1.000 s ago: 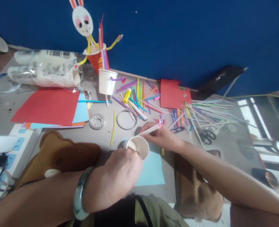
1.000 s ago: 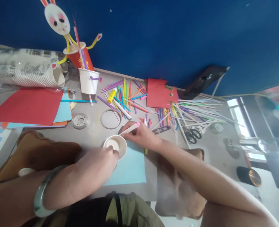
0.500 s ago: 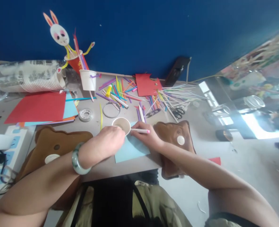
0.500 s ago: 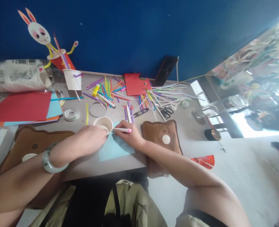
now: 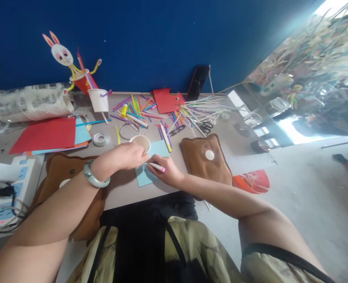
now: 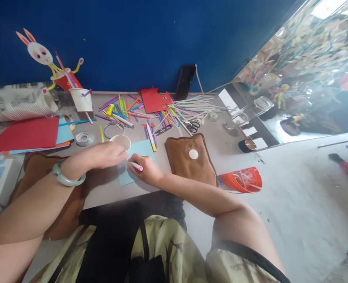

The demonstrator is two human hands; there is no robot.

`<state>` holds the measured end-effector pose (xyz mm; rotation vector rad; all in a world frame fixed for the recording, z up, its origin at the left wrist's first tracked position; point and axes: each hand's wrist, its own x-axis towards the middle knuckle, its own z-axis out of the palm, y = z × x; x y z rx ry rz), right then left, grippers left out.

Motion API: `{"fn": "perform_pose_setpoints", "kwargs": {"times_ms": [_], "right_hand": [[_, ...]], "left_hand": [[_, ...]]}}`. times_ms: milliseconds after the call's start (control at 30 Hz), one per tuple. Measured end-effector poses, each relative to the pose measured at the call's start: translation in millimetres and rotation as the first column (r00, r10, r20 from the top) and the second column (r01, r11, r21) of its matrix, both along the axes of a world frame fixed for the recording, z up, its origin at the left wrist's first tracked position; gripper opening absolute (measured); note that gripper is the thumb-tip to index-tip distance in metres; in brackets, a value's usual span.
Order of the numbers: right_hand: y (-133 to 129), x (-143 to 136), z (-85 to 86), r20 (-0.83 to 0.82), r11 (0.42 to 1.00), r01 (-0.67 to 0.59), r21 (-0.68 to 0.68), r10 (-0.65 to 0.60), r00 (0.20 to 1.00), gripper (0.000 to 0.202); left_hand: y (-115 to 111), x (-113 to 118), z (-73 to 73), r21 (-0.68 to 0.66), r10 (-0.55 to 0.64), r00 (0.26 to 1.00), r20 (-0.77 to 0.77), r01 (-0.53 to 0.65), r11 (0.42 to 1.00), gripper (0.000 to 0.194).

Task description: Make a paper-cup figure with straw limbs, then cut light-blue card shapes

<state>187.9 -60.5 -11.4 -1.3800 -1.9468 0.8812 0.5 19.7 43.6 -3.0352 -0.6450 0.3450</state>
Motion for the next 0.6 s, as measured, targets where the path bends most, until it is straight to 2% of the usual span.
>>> {"fn": "perform_pose_setpoints", "kwargs": {"times_ms": [133,300,367,467,600], "right_hand": [[-6.9,-2.4,-5.3,0.046,0.991,-0.112,0.073,0.109,0.993,0.018],[-7.6,-9.5,-8.5,0.254,0.915,-0.354,0.191,0.302,0.919,0.018],[-4.5,-13.6,-9.0,0.353,0.898,-0.392,0.199,0.307,0.884,0.015],[1.8,-19.6,-10.8,0.515,0.897,-0.396,0.199,0.248,0.821,0.014],[10.2,-26.7,-13.1,0.623,0.897,-0.412,0.160,0.231,0.747,0.022]], "left_hand": [[-2.4,0.8,6.4,0.029,-0.002,0.999,-0.051,0.003,1.000,0.026],[-1.8,3.0,16.0,-0.074,0.054,0.998,-0.020,-0.056,0.996,0.024],[-0.1,4.0,19.1,-0.118,0.051,0.997,-0.053,-0.057,0.991,0.022],[1.0,6.4,26.1,-0.122,0.017,0.993,-0.114,-0.031,0.992,0.020],[0.9,8.8,31.7,-0.178,0.063,0.990,-0.130,-0.086,0.980,0.019]]}}
